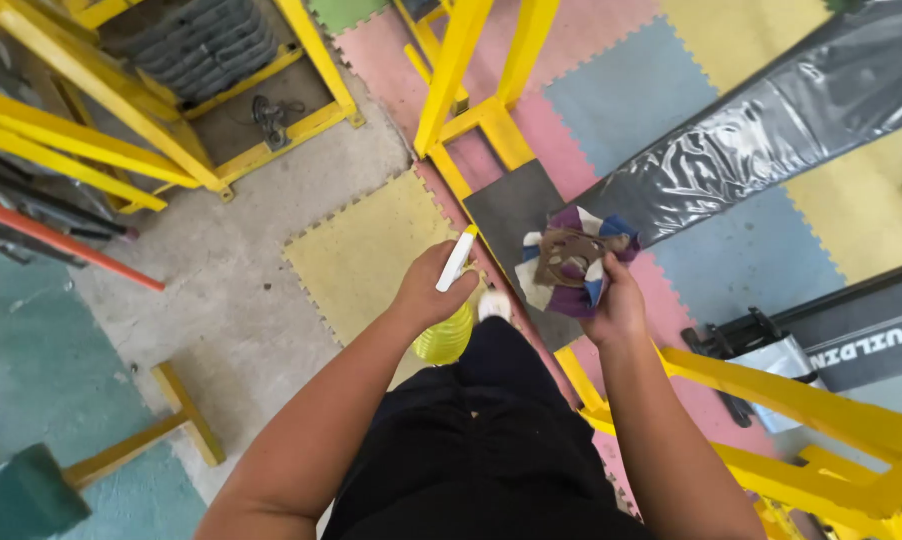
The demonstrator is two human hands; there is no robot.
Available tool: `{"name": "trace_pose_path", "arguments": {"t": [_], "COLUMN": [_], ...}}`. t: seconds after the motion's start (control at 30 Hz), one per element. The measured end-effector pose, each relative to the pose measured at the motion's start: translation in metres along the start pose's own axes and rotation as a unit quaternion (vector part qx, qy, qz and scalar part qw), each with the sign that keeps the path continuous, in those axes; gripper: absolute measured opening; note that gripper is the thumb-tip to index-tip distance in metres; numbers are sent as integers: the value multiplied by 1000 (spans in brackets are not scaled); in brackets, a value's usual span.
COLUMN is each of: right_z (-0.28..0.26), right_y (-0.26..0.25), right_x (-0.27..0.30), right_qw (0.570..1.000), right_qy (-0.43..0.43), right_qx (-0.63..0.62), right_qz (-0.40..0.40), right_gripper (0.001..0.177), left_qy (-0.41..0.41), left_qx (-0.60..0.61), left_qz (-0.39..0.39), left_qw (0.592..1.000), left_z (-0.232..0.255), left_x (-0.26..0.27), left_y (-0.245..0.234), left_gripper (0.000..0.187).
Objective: Cleaning and wiping down various pieces of gym equipment using a spray bottle and a cloth.
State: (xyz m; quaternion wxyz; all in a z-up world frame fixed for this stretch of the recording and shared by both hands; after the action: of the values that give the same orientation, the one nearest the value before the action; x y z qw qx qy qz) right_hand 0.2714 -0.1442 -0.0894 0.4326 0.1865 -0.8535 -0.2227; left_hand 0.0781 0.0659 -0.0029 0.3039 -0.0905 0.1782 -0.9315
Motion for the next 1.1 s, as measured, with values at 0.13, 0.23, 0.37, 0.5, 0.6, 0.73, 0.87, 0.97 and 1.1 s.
{"name": "trace_pose_path", "arguments": {"t": [0.13,0.23,0.37,0.5,0.6,0.73,0.87,0.97,1.1], "right_z": [19,22,5,-52,-120,-217,-208,-161,-155], "right_y": [44,80,134,197,258,368,409,420,430], "right_x": [-45,-80,-141,-221,-283,-326,-382,-393,-382], "right_qw": [997,993,989,986,958,764,512,445,423], "right_qy": [50,74,69,15,-127,-473,-605,-570,-593], "right_qx": [2,44,74,150,248,432,608,687,672], "right_qz": [-54,-82,-104,-78,-64,-79,-48,-71,-136], "right_gripper": [38,35,33,33,28,30,41,44,52], "left_qy": [-4,18,-19,25,20,26,8,-22,-44], "left_qx": [7,-4,39,-4,-26,-24,-15,-29,-10], "left_qz": [11,47,73,94,92,82,74,73,69], "left_qw": [1000,999,996,995,995,996,997,997,997], "left_z": [3,15,12,9,6,14,26,21,6], "left_x": [-19,-45,-94,-156,-204,-271,-322,-345,-375], "left_y": [-27,-52,-82,-99,-112,-124,-135,-146,-156], "left_gripper": [33,32,36,32,37,38,40,34,33]}}
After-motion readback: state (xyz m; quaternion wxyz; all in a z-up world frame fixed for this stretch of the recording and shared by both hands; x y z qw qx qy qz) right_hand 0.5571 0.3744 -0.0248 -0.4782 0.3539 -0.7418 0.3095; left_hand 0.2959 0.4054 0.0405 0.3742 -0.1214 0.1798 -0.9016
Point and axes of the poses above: each hand's wrist, its own x-axis away from the middle knuckle, its own y-axis out of the palm, z = x × y, the point moved 10 cm from there along -x, towards the middle knuckle, and after that the axes turned 1 degree about x, right-handed, at the moved point
